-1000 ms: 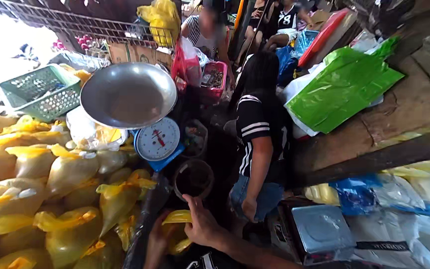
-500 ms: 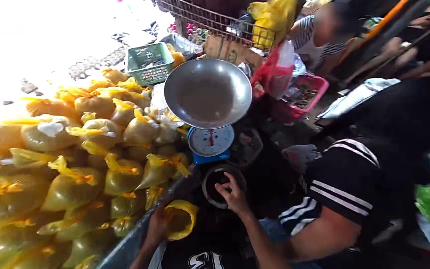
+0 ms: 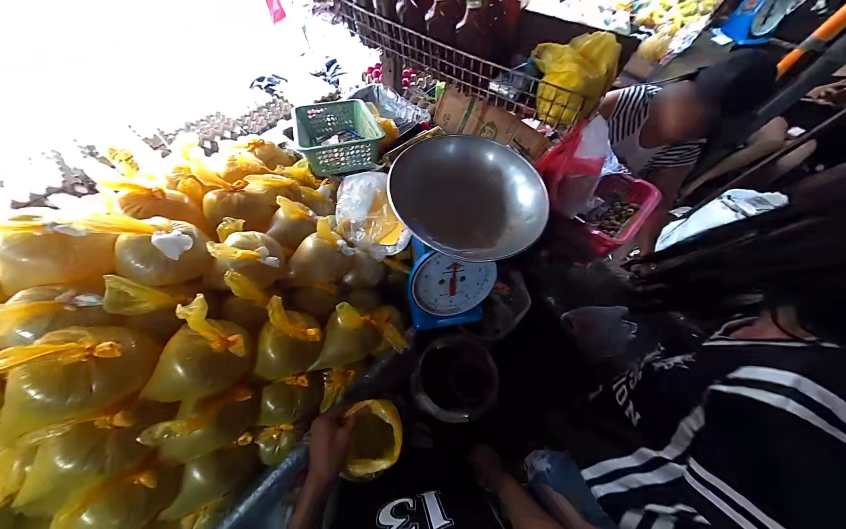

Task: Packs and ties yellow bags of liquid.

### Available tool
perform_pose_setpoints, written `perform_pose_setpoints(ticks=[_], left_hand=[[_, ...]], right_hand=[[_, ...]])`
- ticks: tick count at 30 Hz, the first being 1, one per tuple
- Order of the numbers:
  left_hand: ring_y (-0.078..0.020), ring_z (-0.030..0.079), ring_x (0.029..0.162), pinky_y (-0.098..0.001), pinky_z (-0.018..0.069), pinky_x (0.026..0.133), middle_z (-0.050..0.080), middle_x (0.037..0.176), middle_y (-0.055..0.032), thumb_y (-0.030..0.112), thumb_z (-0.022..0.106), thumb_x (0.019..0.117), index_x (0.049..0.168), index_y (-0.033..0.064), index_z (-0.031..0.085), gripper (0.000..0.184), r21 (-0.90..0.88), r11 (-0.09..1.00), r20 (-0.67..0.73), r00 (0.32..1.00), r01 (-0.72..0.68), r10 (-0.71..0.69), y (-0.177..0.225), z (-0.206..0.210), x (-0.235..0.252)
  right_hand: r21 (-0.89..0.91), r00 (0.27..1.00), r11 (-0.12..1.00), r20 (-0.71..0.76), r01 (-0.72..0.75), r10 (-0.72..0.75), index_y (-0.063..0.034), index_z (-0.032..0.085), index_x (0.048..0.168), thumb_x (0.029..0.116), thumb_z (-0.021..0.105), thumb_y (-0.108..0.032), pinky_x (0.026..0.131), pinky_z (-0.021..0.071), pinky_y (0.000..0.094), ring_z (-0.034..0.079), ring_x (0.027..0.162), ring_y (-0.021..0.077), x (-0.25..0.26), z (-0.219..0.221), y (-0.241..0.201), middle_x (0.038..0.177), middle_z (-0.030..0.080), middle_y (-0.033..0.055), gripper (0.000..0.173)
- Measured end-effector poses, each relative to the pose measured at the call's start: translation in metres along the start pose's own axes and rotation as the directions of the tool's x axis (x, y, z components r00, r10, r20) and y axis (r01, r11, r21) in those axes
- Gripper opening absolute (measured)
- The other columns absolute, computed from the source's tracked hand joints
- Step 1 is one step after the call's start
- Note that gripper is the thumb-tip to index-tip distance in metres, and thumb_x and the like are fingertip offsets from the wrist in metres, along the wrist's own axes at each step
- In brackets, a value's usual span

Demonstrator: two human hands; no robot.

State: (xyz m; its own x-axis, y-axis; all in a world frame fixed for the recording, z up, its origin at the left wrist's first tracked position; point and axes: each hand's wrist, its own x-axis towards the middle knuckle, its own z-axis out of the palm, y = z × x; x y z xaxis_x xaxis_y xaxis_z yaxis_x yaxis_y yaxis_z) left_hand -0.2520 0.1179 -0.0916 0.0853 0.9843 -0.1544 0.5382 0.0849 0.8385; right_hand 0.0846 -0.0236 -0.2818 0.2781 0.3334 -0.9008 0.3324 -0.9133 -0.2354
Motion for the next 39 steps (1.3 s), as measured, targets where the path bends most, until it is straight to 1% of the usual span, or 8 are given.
perform_pose_setpoints(ticks=[3,6,12,17,23,28,34,39], left_hand=[[-0.0087,0.067,0.066,-0.0371,0.0594,0.067,0.073,0.078,0.0018,0.043,0.077,0.0903,0.097,0.0143,0.079,0.029,-0.005,1.000,-0.025,1.000,-0.010,0.010,-0.015,-0.009,0.001],[-0.0096,0.070,0.071,-0.0383,0.0605,0.071,0.075,0.083,0.0006,0.041,0.077,0.0910,0.101,0.0139,0.080,0.029,-0.055,0.998,-0.028,0.999,0.023,-0.024,-0.034,-0.013,0.000],[-0.0067,0.070,0.077,-0.0339,0.0602,0.075,0.075,0.085,0.0019,0.037,0.078,0.0907,0.096,0.0131,0.079,0.024,-0.221,0.975,0.016,1.000,0.003,0.000,-0.037,-0.025,0.008],[-0.0073,0.070,0.074,-0.0337,0.0601,0.072,0.075,0.082,0.0028,0.038,0.079,0.0895,0.093,0.0145,0.080,0.024,-0.273,0.962,0.111,0.994,0.029,0.002,-0.038,-0.033,0.015],[-0.0070,0.069,0.078,-0.0332,0.0595,0.076,0.074,0.085,0.0020,0.040,0.077,0.0910,0.094,0.0135,0.079,0.027,-0.247,0.968,0.181,0.983,0.046,-0.001,-0.037,-0.039,0.014],[-0.0100,0.071,0.085,-0.0350,0.0600,0.082,0.076,0.092,-0.0004,0.034,0.078,0.0920,0.098,0.0116,0.079,0.024,-0.376,0.923,0.195,0.981,0.076,-0.001,-0.040,-0.040,0.018],[-0.0123,0.071,0.081,-0.0356,0.0600,0.078,0.076,0.089,-0.0021,0.032,0.077,0.0928,0.097,0.0105,0.079,0.022,-0.408,0.905,0.168,0.984,0.117,-0.051,-0.040,-0.038,0.010],[-0.0160,0.072,0.084,-0.0409,0.0608,0.080,0.076,0.090,-0.0045,0.036,0.076,0.0927,0.098,0.0096,0.079,0.027,-0.348,0.915,0.095,0.978,0.207,-0.185,-0.025,-0.026,0.000]], right_hand=[[-0.128,0.998,0.990,0.016,-0.065,0.067,0.0018,0.065,0.128,0.0978,0.065,-0.044,0.089,0.0582,0.0518,0.071,0.102,0.0339,0.022,0.010,0.018,0.118,0.069,0.0230,0.054],[-0.175,1.000,0.984,0.001,-0.015,0.015,0.0035,0.063,0.130,0.1002,0.062,-0.036,0.093,0.0560,0.0556,0.068,0.108,0.0372,0.007,-0.004,0.002,0.124,0.066,0.0253,0.049],[-0.035,0.968,0.975,-0.121,0.217,-0.220,-0.0025,0.057,0.139,0.1020,0.060,-0.036,0.089,0.0576,0.0560,0.070,0.103,0.0374,-0.034,-0.020,-0.128,0.122,0.067,0.0244,0.050],[0.025,0.928,0.942,-0.182,0.335,-0.325,-0.0058,0.062,0.135,0.1026,0.060,-0.035,0.095,0.0566,0.0556,0.069,0.109,0.0349,-0.044,-0.006,-0.179,0.125,0.067,0.0218,0.043],[0.086,0.979,0.980,-0.112,0.180,-0.170,-0.0050,0.054,0.142,0.1030,0.060,-0.038,0.081,0.0607,0.0507,0.072,0.093,0.0334,-0.021,0.015,-0.133,0.118,0.069,0.0218,0.052],[0.049,0.996,0.997,-0.076,0.054,-0.050,-0.0037,0.056,0.139,0.1015,0.062,-0.038,0.081,0.0596,0.0527,0.071,0.095,0.0351,-0.019,0.012,-0.086,0.117,0.068,0.0232,0.051],[0.233,0.996,0.972,-0.087,0.036,-0.016,-0.0041,0.058,0.136,0.1055,0.053,-0.040,0.081,0.0590,0.0483,0.071,0.095,0.0302,-0.004,-0.017,-0.094,0.116,0.070,0.0187,0.047],[0.099,0.982,0.988,-0.163,0.116,-0.099,0.0047,0.058,0.136,0.1035,0.058,-0.033,0.103,0.0515,0.0556,0.062,0.123,0.0392,-0.012,-0.040,-0.132,0.135,0.061,0.0272,0.050]])
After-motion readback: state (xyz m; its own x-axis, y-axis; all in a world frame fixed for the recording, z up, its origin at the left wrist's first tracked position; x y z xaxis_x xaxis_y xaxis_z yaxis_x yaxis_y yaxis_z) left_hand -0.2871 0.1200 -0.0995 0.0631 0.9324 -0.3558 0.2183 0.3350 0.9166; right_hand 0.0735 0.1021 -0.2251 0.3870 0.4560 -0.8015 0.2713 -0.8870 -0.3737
